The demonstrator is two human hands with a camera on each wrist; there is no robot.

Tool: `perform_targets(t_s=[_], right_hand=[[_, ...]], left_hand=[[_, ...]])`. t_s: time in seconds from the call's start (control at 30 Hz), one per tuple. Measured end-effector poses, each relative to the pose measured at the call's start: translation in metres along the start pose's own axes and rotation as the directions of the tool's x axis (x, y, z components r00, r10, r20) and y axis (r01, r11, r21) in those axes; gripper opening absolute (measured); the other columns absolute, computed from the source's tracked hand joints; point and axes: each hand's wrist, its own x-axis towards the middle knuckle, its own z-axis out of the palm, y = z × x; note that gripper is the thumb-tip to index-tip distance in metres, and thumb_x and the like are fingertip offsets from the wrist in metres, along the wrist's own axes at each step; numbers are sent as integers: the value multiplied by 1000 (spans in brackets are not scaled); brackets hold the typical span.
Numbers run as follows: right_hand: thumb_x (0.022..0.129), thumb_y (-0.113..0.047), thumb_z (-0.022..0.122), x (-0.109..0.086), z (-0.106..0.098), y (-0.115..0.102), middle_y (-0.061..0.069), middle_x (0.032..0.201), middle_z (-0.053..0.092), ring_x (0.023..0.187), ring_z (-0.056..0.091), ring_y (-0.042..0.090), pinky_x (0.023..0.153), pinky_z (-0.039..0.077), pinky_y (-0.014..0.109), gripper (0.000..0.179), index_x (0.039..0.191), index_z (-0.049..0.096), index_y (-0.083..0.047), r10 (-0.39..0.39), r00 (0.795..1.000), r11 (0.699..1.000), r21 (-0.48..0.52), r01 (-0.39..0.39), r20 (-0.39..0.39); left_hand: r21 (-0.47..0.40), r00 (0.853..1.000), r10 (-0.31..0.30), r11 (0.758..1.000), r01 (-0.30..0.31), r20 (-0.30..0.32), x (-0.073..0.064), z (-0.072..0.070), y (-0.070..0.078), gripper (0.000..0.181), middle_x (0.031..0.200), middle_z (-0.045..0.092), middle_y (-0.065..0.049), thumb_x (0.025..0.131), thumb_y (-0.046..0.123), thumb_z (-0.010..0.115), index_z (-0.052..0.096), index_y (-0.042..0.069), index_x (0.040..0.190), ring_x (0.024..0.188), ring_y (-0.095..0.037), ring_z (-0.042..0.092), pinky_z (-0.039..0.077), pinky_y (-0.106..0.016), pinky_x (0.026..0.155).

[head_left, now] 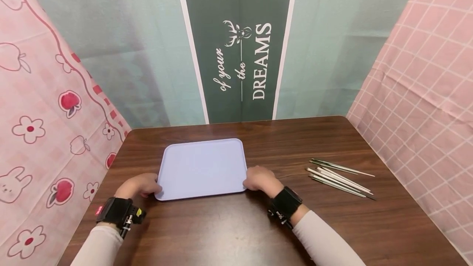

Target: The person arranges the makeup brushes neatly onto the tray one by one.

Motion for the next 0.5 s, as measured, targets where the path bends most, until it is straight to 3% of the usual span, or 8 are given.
perform_targets(t_s=[0.2, 0.37, 0.5], right_hand=[[85, -24, 62, -14, 1, 22, 11, 92, 66, 77, 58, 25, 69, 52, 47, 19, 83, 67, -7, 14, 1000, 1000, -5, -13, 8], [85, -22, 62, -26, 0, 39, 10, 87, 63, 75, 57, 25, 67, 50, 47, 17, 78, 64, -7, 23, 1000, 1000, 4, -23, 13], [84, -22, 62, -33, -1, 50, 10, 87, 64, 74, 57, 25, 68, 50, 47, 16, 78, 63, -7, 14, 1000, 1000, -3, -14, 9]], left_hand=[[38, 999, 16, 999, -14, -37, -2, 14, 19, 15, 75, 51, -7, 85, 15, 66, 57, 4, 87, 71, -23, 50, 40, -34, 63], [48, 997, 58, 997, -55, -59, -6, 24, 33, 11, 73, 51, -6, 85, 13, 65, 58, 6, 83, 69, -22, 50, 39, -34, 62], [110, 991, 119, 988, -112, -56, -6, 30, 43, 6, 72, 50, -4, 82, 11, 61, 57, 7, 80, 68, -20, 48, 41, -35, 63]])
